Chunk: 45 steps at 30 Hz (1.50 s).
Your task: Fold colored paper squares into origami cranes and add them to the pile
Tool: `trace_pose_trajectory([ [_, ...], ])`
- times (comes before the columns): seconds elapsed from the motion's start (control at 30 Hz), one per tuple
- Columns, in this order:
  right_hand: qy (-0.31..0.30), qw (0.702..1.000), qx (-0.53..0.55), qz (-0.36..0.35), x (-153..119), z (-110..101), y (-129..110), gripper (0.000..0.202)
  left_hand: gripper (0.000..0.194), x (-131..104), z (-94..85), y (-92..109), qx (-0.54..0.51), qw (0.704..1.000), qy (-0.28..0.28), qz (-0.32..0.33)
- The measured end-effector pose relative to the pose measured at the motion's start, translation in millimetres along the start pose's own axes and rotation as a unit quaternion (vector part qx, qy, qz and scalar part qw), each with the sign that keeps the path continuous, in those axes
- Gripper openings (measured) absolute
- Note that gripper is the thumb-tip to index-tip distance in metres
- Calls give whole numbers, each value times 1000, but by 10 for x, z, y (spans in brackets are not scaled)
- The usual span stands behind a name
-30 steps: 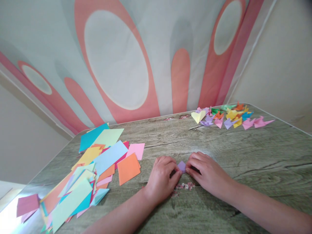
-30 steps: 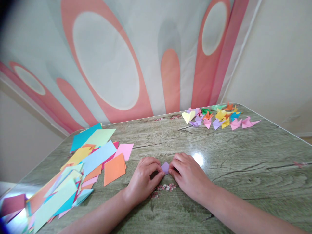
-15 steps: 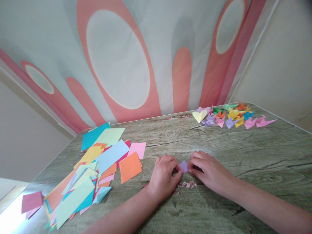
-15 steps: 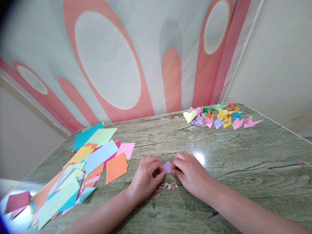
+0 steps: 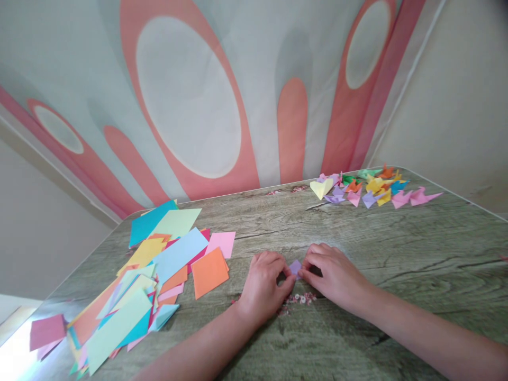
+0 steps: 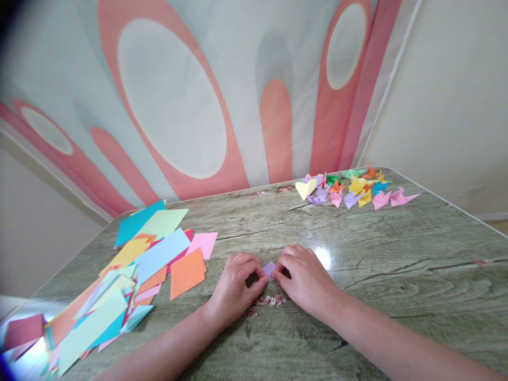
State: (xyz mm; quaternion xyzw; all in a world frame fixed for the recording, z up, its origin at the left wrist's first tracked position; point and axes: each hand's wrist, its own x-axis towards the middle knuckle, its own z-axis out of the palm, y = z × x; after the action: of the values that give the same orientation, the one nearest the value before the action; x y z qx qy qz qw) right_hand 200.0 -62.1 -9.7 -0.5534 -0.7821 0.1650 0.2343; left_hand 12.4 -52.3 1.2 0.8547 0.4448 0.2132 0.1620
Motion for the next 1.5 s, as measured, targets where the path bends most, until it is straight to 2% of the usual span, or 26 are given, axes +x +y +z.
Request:
trace_pose_trajectory([
  [0.6, -10, 1000, -14, 2, 2, -24, 11, 12, 7, 2, 10, -23, -1, 1000, -5, -4],
  [0.9, 3, 1000, -13, -4, -8, -44, 48, 15, 8, -10, -25, -21, 12, 999, -14, 40],
  [1.0, 5, 999, 19, -30, -37, -116, 120, 17, 9, -16, -29, -25, 18, 998, -19, 49],
  [1.07, -2, 997, 32, -75, -80, -169, 133, 19, 10, -21, -31, -32, 20, 998, -22, 53],
  [1.2, -27, 977, -110, -183, -197, -185, 33, 24, 11, -25, -33, -48, 27, 997, -24, 62],
  [1.33, -61, 962, -206, -169, -266, -111, -81, 37, 13, -19, -39, -52, 29, 997, -23, 64],
  [1.5, -104, 960, -223, -135, -263, -139, -117, 36, 12, -13, -46, -50, 18, 998, -24, 62],
])
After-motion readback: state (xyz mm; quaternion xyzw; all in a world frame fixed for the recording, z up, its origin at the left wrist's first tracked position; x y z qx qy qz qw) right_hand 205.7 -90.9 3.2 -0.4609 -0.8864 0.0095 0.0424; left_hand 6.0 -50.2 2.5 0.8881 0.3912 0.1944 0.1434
